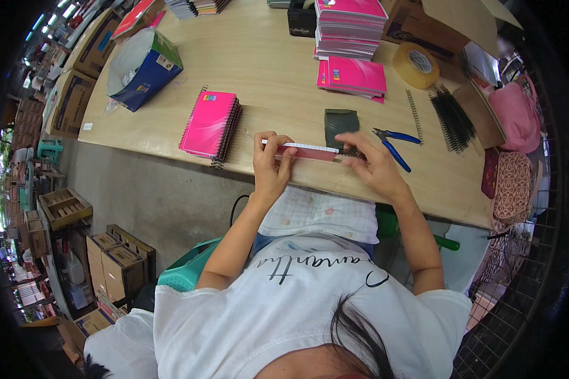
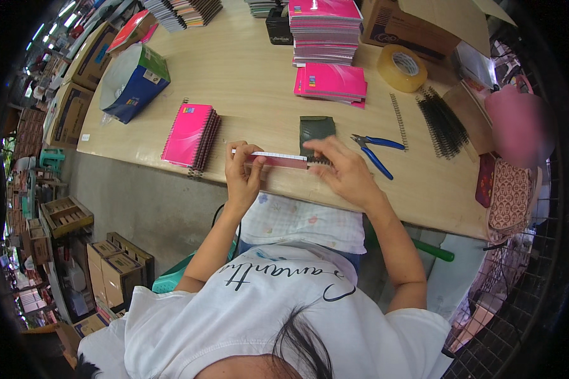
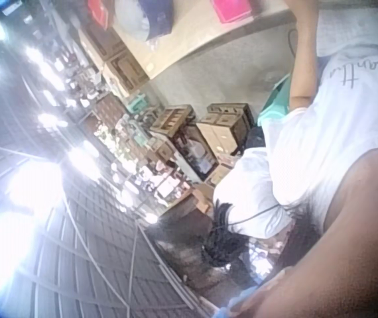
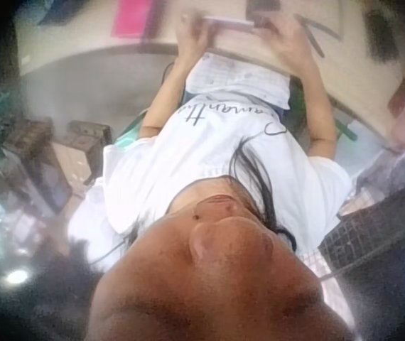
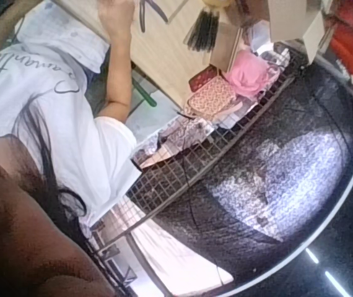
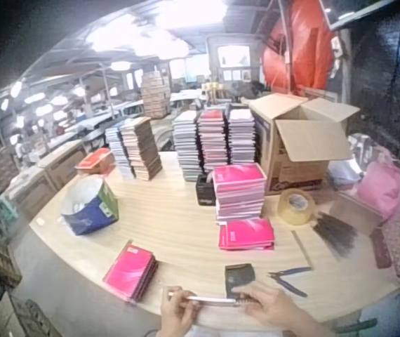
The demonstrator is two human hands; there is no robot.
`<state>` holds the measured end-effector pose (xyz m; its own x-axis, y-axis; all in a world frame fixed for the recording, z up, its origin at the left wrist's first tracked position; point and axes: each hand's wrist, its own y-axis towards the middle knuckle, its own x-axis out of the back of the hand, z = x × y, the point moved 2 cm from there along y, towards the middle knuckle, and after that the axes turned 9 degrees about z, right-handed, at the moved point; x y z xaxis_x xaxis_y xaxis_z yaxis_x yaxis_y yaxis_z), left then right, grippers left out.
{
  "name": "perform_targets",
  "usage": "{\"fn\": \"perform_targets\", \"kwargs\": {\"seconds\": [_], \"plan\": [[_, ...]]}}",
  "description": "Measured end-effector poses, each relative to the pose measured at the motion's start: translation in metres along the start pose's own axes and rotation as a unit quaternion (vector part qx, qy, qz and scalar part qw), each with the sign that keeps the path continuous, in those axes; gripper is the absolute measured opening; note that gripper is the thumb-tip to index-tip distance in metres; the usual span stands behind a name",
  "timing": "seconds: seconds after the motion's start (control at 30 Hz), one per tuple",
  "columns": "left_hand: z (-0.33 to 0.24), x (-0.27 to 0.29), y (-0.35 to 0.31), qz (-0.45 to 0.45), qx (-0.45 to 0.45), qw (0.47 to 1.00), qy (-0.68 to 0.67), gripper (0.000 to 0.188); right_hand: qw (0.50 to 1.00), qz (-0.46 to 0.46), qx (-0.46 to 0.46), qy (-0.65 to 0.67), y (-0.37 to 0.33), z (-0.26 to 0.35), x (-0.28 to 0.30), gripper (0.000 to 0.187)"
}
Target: The person finishes spiral-bound notebooks by using a green cloth to smooth the metal binding, then uses a blue tool to crimp the ends of the spiral wire. The notebooks are handled one at a time and placed back onto a stack after each is finished.
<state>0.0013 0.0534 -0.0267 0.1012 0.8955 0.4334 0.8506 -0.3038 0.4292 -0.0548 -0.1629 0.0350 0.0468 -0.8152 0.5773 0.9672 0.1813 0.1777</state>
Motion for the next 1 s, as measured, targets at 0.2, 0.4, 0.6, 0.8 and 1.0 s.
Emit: {"fn": "perform_targets", "kwargs": {"seconds": [0.2,0.4,0.6,0.8,1.0], "plan": [[-0.003,0.0,0.001,0.004,-0.011,1.0,0.002,0.016,0.994,0.03,0.011,-0.108,0.003,0.004,-0.005,0.013],[0.003,-0.003,-0.001,0.001,0.02,0.999,-0.029,0.02,0.974,0.081,0.051,-0.206,0.009,0.0,-0.003,0.028],[-0.002,-0.005,0.004,0.014,-0.056,0.998,0.029,0.044,0.926,0.136,0.154,-0.317,0.042,-0.032,0.026,0.038],[0.0,-0.01,0.01,0.002,-0.03,0.999,-0.011,0.051,0.968,0.248,0.024,0.026,0.051,-0.044,0.056,0.035],[0.001,-0.02,0.019,0.046,-0.028,0.998,-0.025,0.053,0.907,0.246,0.034,0.339,0.043,-0.039,0.057,0.038]]}}
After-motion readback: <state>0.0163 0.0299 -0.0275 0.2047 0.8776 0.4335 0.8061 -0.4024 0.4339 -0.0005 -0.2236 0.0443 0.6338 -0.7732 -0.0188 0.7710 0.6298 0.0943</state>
